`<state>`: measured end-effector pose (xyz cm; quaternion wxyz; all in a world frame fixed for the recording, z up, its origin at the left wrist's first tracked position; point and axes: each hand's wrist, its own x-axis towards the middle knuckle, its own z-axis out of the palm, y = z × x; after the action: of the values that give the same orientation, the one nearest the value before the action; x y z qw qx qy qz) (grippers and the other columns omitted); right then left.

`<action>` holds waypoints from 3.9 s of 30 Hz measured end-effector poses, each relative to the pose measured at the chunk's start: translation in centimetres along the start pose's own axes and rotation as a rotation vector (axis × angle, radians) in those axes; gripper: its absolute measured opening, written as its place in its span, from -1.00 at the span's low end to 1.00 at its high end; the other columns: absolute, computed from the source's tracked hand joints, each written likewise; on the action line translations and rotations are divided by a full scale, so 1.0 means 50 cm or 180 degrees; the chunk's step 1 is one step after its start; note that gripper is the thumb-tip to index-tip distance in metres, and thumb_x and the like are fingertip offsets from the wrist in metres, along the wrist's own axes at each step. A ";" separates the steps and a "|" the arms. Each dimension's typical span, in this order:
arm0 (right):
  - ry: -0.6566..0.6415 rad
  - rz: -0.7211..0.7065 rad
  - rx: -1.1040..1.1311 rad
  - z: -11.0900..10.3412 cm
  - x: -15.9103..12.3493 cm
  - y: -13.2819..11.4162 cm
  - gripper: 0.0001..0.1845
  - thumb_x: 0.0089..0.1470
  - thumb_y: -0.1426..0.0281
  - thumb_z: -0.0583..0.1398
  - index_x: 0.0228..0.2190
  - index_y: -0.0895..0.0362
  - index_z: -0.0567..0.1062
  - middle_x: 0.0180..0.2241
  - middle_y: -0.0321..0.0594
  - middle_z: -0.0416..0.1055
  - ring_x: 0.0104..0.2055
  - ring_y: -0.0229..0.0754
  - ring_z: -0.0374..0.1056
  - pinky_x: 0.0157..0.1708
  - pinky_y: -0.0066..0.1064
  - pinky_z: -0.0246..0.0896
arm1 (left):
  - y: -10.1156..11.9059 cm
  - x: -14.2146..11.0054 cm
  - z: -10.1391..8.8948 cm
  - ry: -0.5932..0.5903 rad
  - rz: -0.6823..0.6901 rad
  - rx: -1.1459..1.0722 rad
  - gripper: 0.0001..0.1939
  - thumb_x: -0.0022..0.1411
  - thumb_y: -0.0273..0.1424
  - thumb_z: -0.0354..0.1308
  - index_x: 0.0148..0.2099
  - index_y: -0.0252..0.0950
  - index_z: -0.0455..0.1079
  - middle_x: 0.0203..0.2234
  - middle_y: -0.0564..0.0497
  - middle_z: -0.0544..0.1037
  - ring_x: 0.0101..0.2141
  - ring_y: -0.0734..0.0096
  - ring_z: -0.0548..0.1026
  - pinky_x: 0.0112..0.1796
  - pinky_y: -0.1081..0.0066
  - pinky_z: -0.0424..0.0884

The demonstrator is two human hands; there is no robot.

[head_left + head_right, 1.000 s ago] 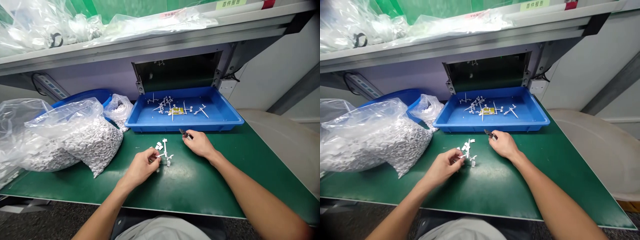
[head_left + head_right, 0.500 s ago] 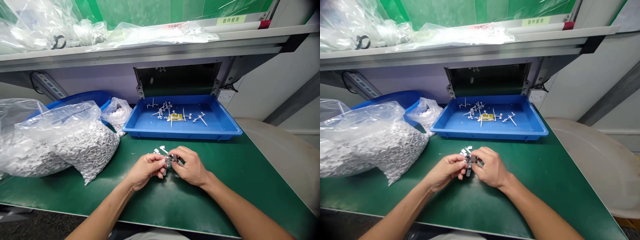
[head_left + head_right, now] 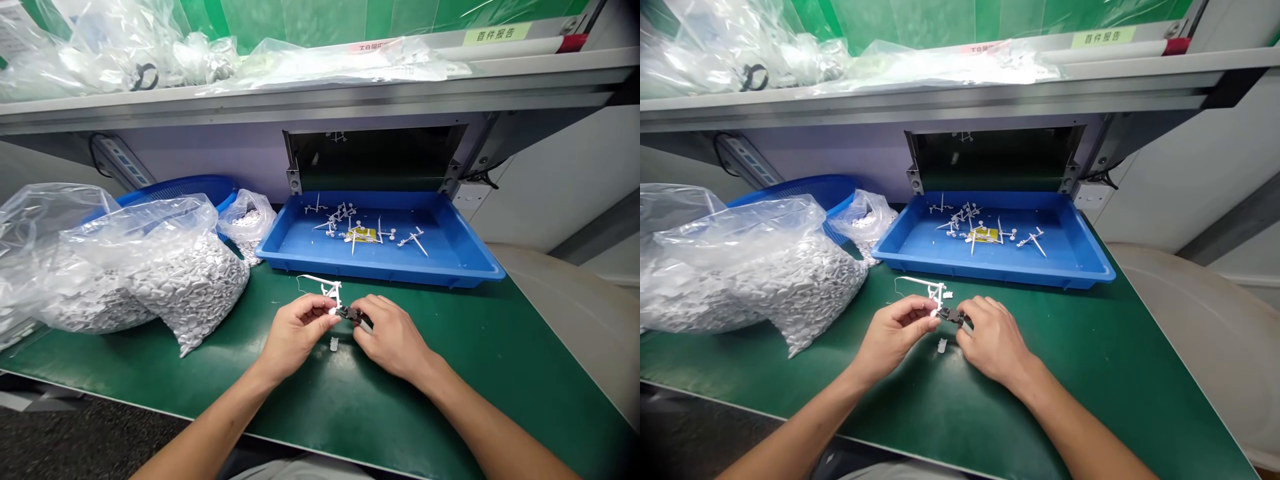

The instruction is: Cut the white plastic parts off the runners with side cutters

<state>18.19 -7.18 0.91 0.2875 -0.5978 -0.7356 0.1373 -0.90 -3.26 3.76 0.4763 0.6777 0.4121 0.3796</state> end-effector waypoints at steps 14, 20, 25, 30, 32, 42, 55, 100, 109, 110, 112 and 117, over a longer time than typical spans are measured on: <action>-0.0162 0.0049 -0.0135 0.000 -0.001 -0.001 -0.88 0.04 0.46 0.11 -0.35 0.07 0.44 -0.40 -0.27 0.39 -0.32 -0.18 0.27 -0.33 -0.40 0.05 | 0.005 0.000 -0.001 -0.0029 0.0210 0.0286 -0.84 0.15 -0.39 0.28 -0.18 -0.26 0.53 -0.31 -0.01 0.59 -0.30 0.34 0.54 -0.27 0.45 0.45; -0.0322 0.0124 0.0138 -0.009 0.005 0.009 -0.88 0.04 0.49 0.08 -0.44 0.08 0.41 -0.45 -0.31 0.40 -0.39 -0.24 0.29 -0.36 -0.45 0.03 | 0.008 0.027 -0.007 -0.0334 0.0525 0.0475 -0.87 0.19 -0.41 0.24 -0.18 -0.26 0.53 -0.23 -0.04 0.57 -0.22 0.32 0.53 -0.19 0.42 0.45; -0.0338 0.0104 0.0626 -0.046 0.024 0.036 -0.85 0.00 0.51 0.07 -0.52 0.11 0.39 -0.55 -0.38 0.33 -0.49 -0.29 0.21 -0.45 -0.48 0.00 | 0.034 0.093 0.010 -0.0816 0.0946 0.0674 -0.88 0.23 -0.43 0.19 -0.17 -0.26 0.52 -0.25 -0.04 0.56 -0.25 0.34 0.52 -0.22 0.42 0.45; 0.0261 0.0237 0.1198 -0.104 0.038 0.089 -0.82 0.11 0.38 0.08 -0.37 0.13 0.49 -0.50 -0.35 0.38 -0.47 -0.28 0.25 -0.42 -0.48 0.13 | 0.105 0.136 -0.006 -0.0771 0.1592 0.1125 -0.86 0.23 -0.40 0.20 -0.15 -0.22 0.52 -0.24 -0.02 0.57 -0.23 0.34 0.52 -0.17 0.41 0.43; 0.0540 0.0213 0.1098 -0.112 0.039 0.100 -0.81 0.13 0.37 0.09 -0.32 0.13 0.50 -0.43 -0.30 0.41 -0.41 -0.25 0.31 -0.35 -0.46 0.20 | 0.136 0.132 -0.051 -0.0211 0.1683 0.1314 -0.81 0.21 -0.39 0.22 -0.11 -0.19 0.52 -0.23 0.00 0.58 -0.24 0.35 0.53 -0.19 0.42 0.45; -0.0067 -0.0321 -0.0441 0.033 0.009 0.099 -0.52 0.13 0.33 0.09 0.10 -0.12 0.33 0.15 -0.20 0.23 -0.06 -0.03 0.37 -0.19 -0.23 0.35 | 0.299 0.062 -0.385 0.1997 0.1255 0.2648 -0.72 0.22 -0.19 0.16 -0.14 -0.24 0.52 -0.39 0.02 0.58 -0.37 0.35 0.52 -0.35 0.48 0.42; 0.1105 -0.0620 -0.0394 -0.019 0.012 0.125 -0.75 0.16 0.27 0.13 -0.12 -0.01 0.47 -0.12 -0.21 0.47 -0.04 -0.05 0.37 -0.06 -0.21 0.31 | 0.334 0.146 -0.392 0.0577 0.1041 0.2710 -0.63 0.23 -0.11 0.12 -0.06 -0.23 0.52 -0.20 0.01 0.61 -0.22 0.30 0.55 -0.22 0.47 0.42; 0.0330 0.0243 0.0227 -0.034 0.038 -0.002 -0.79 0.04 0.53 0.10 -0.28 0.06 0.44 -0.28 -0.27 0.42 -0.23 -0.14 0.29 -0.21 -0.35 0.14 | -0.041 0.112 0.013 -0.0853 0.0593 -0.0027 -0.65 0.32 -0.28 0.08 0.09 -0.27 0.44 -0.31 -0.04 0.56 -0.50 0.48 0.46 -0.39 0.51 0.45; 0.0257 0.0331 0.0171 -0.029 0.035 0.006 -0.87 0.07 0.50 0.11 -0.35 0.06 0.43 -0.36 -0.29 0.41 -0.28 -0.16 0.29 -0.26 -0.38 0.12 | -0.039 0.106 0.025 -0.0958 0.0620 0.0057 -0.64 0.34 -0.26 0.03 0.09 -0.28 0.43 -0.33 -0.04 0.56 -0.46 0.45 0.48 -0.36 0.50 0.47; 0.0261 0.0346 0.0157 -0.029 0.034 0.008 -0.88 0.07 0.49 0.11 -0.36 0.06 0.43 -0.37 -0.29 0.40 -0.29 -0.16 0.29 -0.27 -0.39 0.12 | -0.038 0.106 0.028 -0.0888 0.0573 0.0040 -0.64 0.32 -0.27 0.07 0.09 -0.28 0.42 -0.31 -0.04 0.56 -0.44 0.43 0.49 -0.36 0.49 0.47; 0.0291 0.0365 0.0138 -0.029 0.034 0.013 -0.87 0.07 0.48 0.10 -0.35 0.06 0.43 -0.38 -0.28 0.41 -0.29 -0.16 0.29 -0.28 -0.39 0.12 | -0.036 0.105 0.033 -0.0681 0.0466 -0.0024 -0.65 0.25 -0.28 0.16 0.05 -0.29 0.43 -0.29 -0.05 0.57 -0.40 0.39 0.51 -0.34 0.47 0.49; 0.0342 0.0369 0.0060 -0.028 0.033 0.022 -0.86 0.07 0.47 0.09 -0.34 0.06 0.44 -0.37 -0.26 0.42 -0.29 -0.15 0.30 -0.29 -0.38 0.12 | -0.027 0.105 0.035 -0.0556 0.0202 -0.0366 -0.78 0.21 -0.32 0.21 -0.12 -0.30 0.50 -0.32 -0.04 0.58 -0.36 0.36 0.53 -0.34 0.45 0.52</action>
<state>19.68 -5.55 1.86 0.3237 -0.6431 -0.6820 0.1284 2.39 1.26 2.64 0.5361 0.6925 0.3248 0.3570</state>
